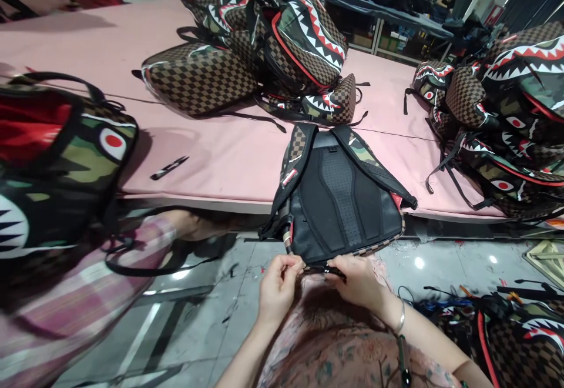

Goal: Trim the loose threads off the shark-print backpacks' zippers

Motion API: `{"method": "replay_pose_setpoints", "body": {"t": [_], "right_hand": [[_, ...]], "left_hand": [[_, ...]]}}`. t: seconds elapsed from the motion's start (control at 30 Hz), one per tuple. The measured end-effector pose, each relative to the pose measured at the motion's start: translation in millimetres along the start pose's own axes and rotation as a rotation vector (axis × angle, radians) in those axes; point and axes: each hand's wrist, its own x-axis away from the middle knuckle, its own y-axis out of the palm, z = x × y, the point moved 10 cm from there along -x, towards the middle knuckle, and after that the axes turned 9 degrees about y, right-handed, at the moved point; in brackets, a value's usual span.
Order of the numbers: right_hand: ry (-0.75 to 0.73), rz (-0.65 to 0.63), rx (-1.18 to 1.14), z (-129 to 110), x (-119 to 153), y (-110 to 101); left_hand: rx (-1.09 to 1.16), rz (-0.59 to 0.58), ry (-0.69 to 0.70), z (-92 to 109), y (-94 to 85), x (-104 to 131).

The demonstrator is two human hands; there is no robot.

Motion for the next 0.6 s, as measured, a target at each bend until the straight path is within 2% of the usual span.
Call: {"method": "replay_pose_setpoints", "body": {"t": [0.2, 0.47, 0.6], "right_hand": [[-0.016, 0.007, -0.062, 4.1, 1.2, -4.1], [0.021, -0.039, -0.021, -3.8, -1.0, -4.7], [0.078, 0.002, -0.056, -1.9, -0.4, -4.1]], "left_hand": [[-0.008, 0.076, -0.035, -2.6, -2.2, 2.0], [-0.022, 0.065, -0.016, -3.4, -1.2, 2.7], [-0.055, 0.031, 0.016, -2.3, -0.9, 2.6]]}}
